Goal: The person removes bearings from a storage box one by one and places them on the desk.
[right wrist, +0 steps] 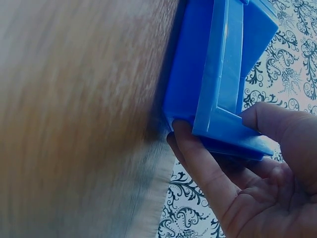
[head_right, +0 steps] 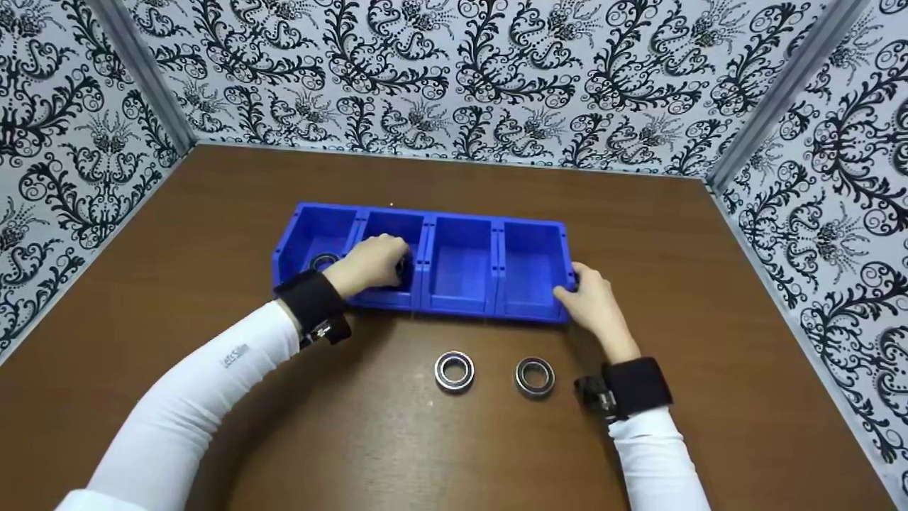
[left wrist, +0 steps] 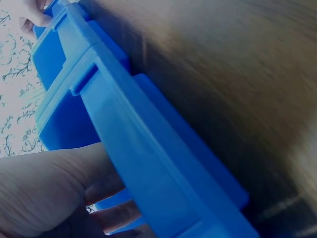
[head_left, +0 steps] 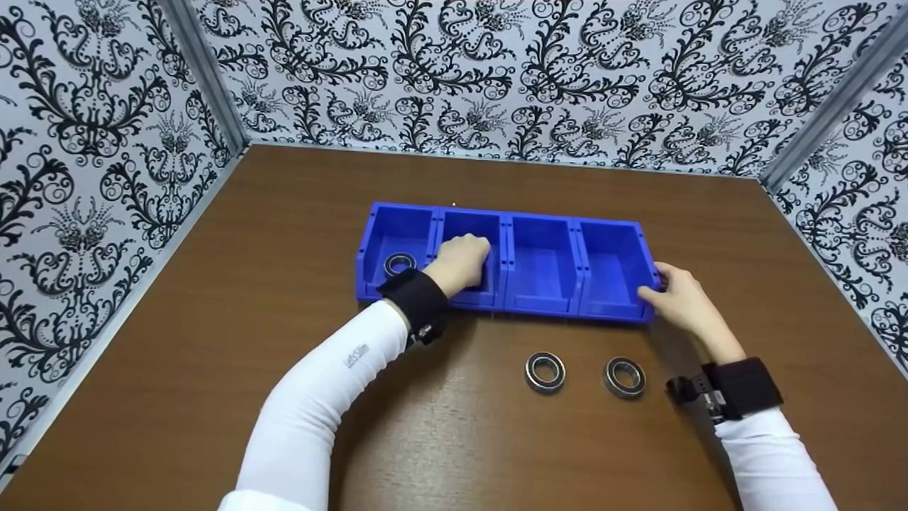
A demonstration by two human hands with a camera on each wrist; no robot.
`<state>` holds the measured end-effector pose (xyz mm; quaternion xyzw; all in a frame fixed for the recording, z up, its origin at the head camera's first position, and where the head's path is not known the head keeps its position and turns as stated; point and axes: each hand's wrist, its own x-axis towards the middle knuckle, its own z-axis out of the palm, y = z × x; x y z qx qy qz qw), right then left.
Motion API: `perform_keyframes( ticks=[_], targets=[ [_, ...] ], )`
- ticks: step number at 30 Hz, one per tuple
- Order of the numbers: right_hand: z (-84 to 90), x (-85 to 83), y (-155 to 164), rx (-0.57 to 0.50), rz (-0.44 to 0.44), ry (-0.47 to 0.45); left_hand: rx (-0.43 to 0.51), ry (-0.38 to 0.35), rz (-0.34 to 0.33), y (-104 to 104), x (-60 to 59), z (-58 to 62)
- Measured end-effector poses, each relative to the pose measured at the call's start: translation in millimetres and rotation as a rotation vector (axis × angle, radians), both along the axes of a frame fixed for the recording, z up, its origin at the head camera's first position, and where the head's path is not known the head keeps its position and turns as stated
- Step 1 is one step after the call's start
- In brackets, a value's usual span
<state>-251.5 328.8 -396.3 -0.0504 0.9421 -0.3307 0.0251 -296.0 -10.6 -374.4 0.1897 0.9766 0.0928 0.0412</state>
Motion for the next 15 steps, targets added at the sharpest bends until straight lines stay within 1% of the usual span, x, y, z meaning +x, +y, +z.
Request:
perform_keyframes(
  ticks=[4, 8, 15],
  targets=[
    [0.0, 0.0, -0.6, 0.001, -0.002, -0.002, 0.002, -0.019, 0.018, 0.7, -2.9, 0.6],
    [0.2, 0.0, -1.2, 0.004, -0.002, 0.001, -0.001, -0.035, 0.028, 0.6, -3.3, 2.0],
    [0.6, 0.8, -0.8, 0.007, 0.000, 0.003, -0.001, -0.057, 0.028, 0.0, -4.1, 2.2]
  ],
)
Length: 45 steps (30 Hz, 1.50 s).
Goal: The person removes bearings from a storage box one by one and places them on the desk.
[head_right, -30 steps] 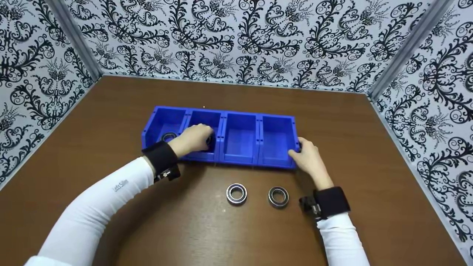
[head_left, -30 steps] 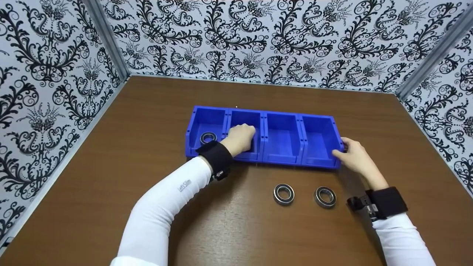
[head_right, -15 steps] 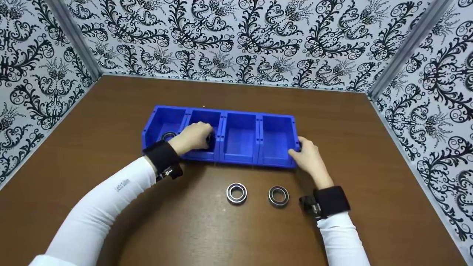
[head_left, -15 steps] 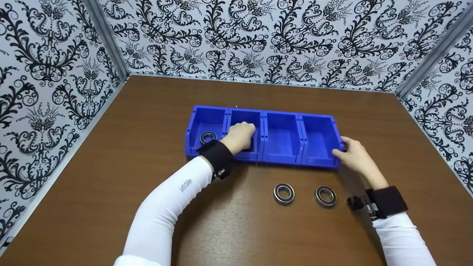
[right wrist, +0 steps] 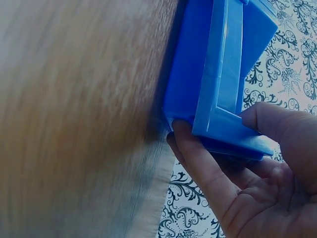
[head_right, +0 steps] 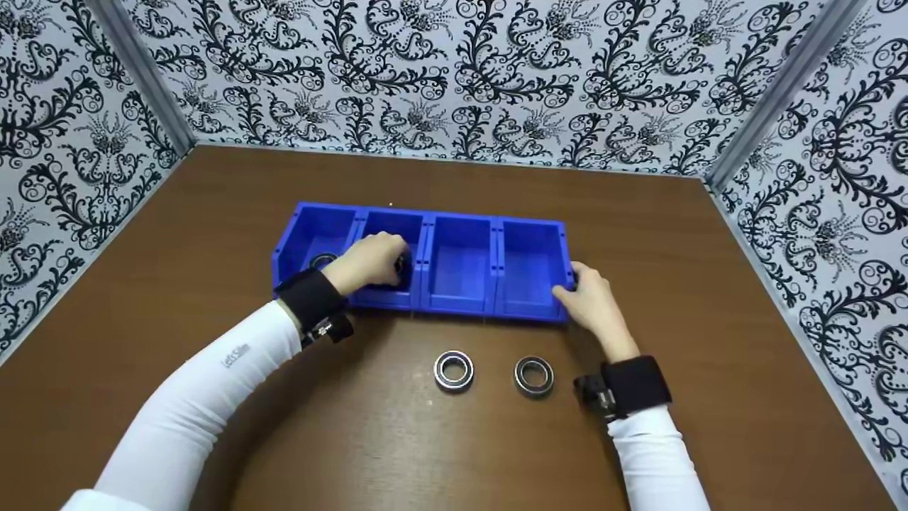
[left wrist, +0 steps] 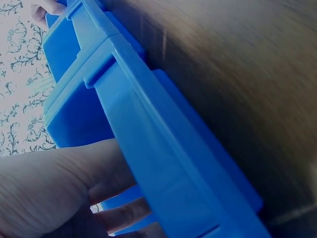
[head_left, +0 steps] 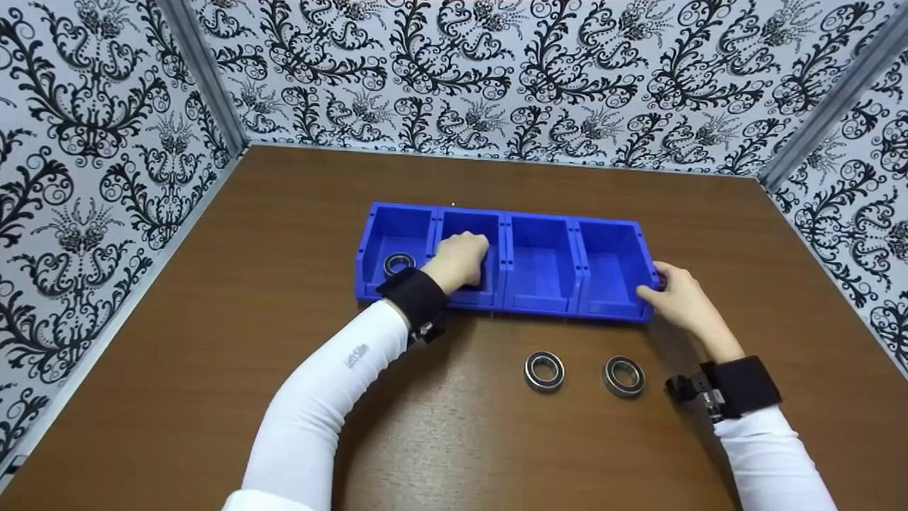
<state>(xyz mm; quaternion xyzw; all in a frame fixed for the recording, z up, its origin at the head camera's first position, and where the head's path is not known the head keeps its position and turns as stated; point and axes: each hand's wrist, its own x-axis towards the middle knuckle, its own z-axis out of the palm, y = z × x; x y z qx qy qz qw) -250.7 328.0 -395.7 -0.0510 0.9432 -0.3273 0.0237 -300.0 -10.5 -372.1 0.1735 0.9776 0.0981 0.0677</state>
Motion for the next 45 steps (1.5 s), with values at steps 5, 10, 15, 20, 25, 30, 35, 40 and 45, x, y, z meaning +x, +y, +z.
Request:
perform_keyframes(
  ticks=[5, 10, 15, 20, 25, 30, 35, 40, 45],
  targets=[
    [-0.2, -0.3, 0.4, -0.006, -0.002, -0.001, 0.012, 0.001, -0.004, 0.0, 0.2, -0.3],
    [-0.2, -0.6, 0.7, -0.002, -0.001, 0.001, 0.019, 0.007, -0.010, -0.2, 1.6, 2.1],
    [-0.1, -0.3, 0.5, 0.002, -0.004, -0.004, 0.033, 0.000, -0.010, -1.0, 2.6, 7.3],
    [-0.2, 0.1, 0.1, 0.001, -0.003, -0.008, 0.039, -0.004, -0.012, -1.8, 1.8, 10.6],
    [-0.7, 0.3, 0.0, 0.005, -0.001, -0.005, 0.031, 0.005, -0.010, -2.7, 1.3, 13.1],
    [-1.3, 0.0, 0.3, 0.004, -0.002, -0.002, 0.034, 0.007, -0.001, -3.9, 3.2, 18.4],
    [-1.4, 0.1, 0.0, -0.004, -0.001, -0.006, 0.040, 0.009, -0.002, -5.3, 4.6, 23.2],
    [-0.3, 0.3, -0.5, -0.008, -0.004, -0.004, 0.044, 0.009, -0.003, -6.0, 4.8, 27.4],
    [0.7, 0.1, -0.8, -0.005, -0.006, -0.009, 0.047, 0.010, -0.003, -6.0, 5.3, 31.9]
  ],
)
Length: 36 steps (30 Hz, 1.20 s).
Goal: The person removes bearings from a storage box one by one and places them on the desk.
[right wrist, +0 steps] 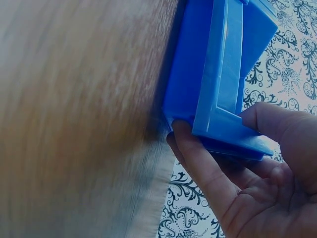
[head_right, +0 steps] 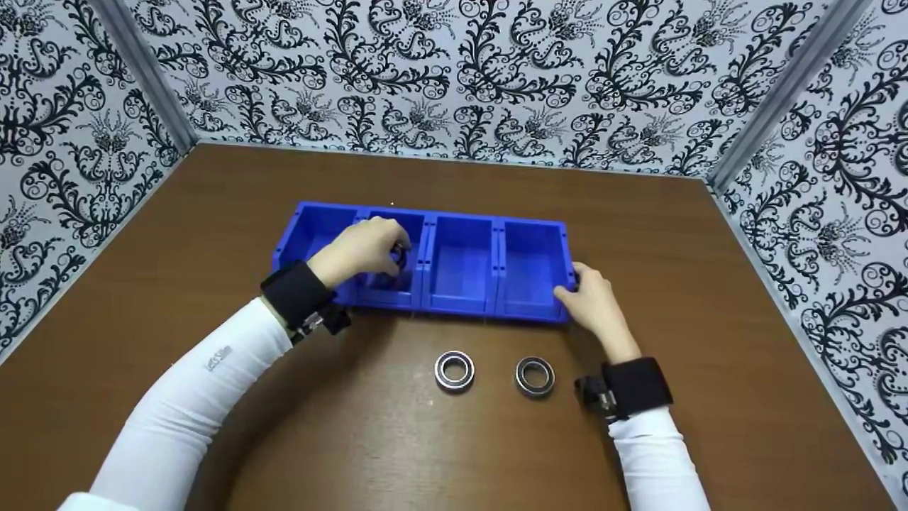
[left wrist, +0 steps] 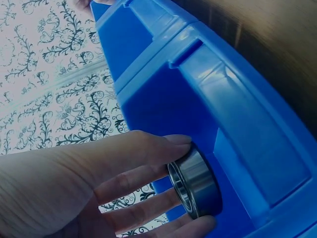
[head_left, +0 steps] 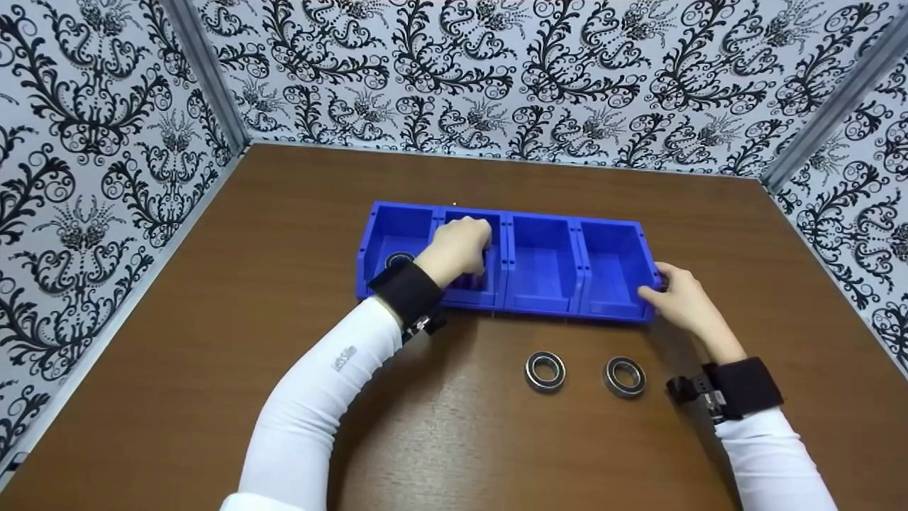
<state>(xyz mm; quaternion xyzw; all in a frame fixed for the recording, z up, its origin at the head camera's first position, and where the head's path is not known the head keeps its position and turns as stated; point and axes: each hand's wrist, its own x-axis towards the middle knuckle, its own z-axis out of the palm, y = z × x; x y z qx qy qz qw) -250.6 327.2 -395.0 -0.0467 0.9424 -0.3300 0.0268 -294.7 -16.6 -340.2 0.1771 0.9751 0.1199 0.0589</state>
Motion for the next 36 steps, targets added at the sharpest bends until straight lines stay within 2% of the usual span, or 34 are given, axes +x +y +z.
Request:
perform_keyframes(
  ticks=[18, 36],
  targets=[
    [-1.6, -1.9, 3.0, 0.002, 0.016, -0.002, 0.009, 0.015, -0.016, -1.8, 3.8, 16.1],
    [-0.1, -0.7, 1.1, 0.018, -0.004, -0.012, 0.033, 0.029, -0.027, -2.6, 7.2, 24.8]
  ],
)
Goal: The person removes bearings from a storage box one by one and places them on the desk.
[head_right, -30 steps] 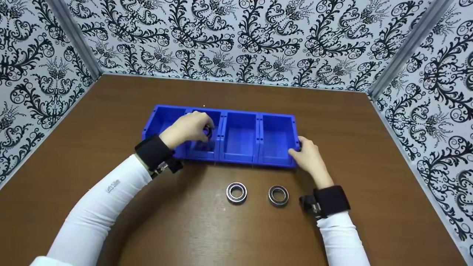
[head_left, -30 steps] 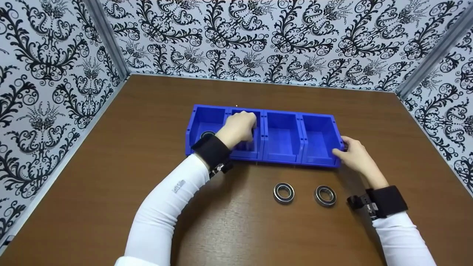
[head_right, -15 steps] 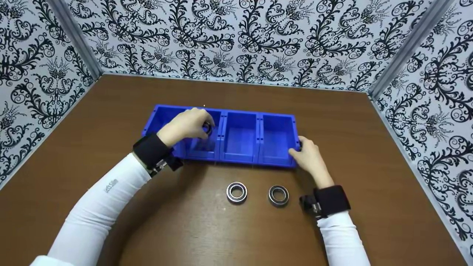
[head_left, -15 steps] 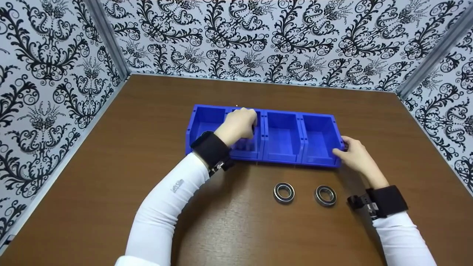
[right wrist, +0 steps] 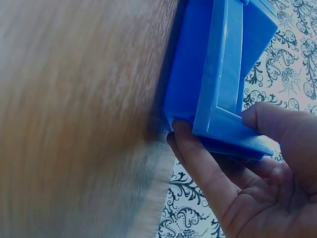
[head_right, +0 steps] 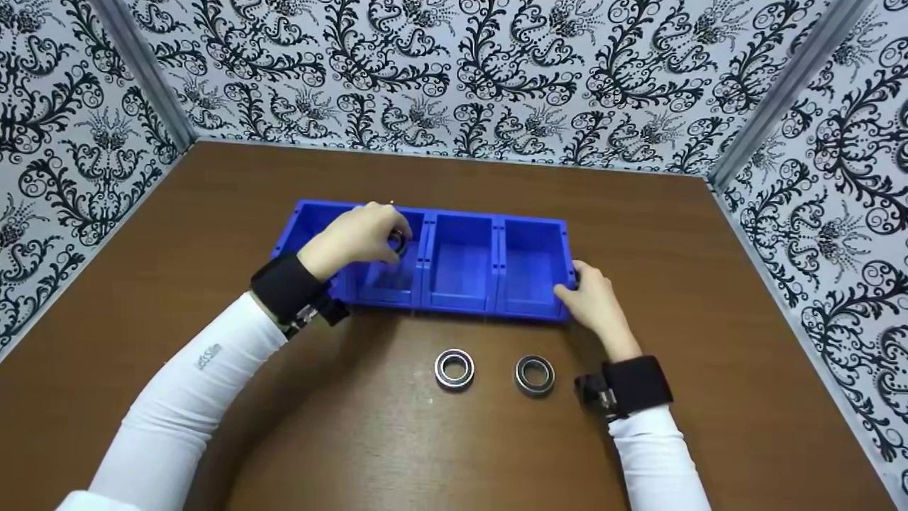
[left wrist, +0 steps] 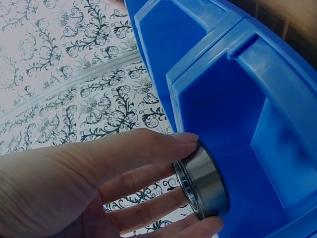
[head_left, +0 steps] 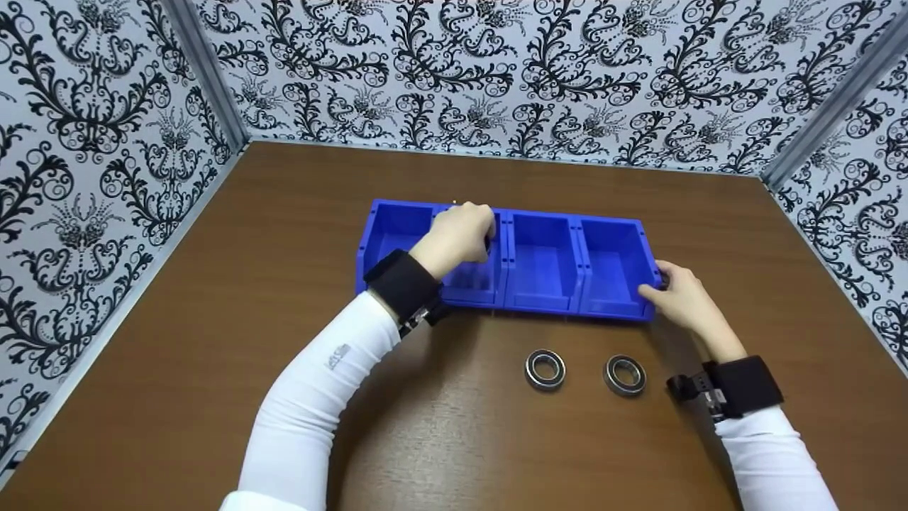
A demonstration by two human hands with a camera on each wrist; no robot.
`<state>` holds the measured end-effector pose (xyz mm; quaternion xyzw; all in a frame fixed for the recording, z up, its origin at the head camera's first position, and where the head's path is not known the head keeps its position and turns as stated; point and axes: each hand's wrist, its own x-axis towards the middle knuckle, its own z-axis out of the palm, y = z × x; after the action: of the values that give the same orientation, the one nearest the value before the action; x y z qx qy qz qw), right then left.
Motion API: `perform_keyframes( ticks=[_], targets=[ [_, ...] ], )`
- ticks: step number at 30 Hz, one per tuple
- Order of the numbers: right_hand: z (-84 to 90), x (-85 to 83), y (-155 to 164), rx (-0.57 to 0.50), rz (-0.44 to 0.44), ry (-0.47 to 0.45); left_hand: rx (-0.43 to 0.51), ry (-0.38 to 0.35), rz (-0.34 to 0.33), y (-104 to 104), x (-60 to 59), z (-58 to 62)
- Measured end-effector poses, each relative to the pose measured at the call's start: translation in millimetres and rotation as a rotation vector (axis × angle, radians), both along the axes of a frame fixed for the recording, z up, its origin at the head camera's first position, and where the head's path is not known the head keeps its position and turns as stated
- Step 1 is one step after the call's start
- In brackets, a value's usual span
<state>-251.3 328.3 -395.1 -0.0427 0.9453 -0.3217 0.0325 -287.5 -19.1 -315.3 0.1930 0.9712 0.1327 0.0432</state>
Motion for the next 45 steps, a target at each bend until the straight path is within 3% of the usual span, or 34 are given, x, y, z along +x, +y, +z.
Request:
perform_keyframes(
  ticks=[9, 26, 45],
  targets=[
    [-0.1, -1.2, 0.7, 0.000, -0.008, 0.001, 0.002, 0.012, -0.009, 0.8, 4.1, 7.0],
    [-0.2, -0.4, 0.6, -0.006, -0.001, 0.004, 0.009, 0.033, -0.032, -2.0, 7.4, 8.6],
    [-1.1, 1.2, 2.1, -0.035, 0.006, 0.006, -0.003, 0.033, -0.042, -2.4, 25.0, 16.0]
  ],
)
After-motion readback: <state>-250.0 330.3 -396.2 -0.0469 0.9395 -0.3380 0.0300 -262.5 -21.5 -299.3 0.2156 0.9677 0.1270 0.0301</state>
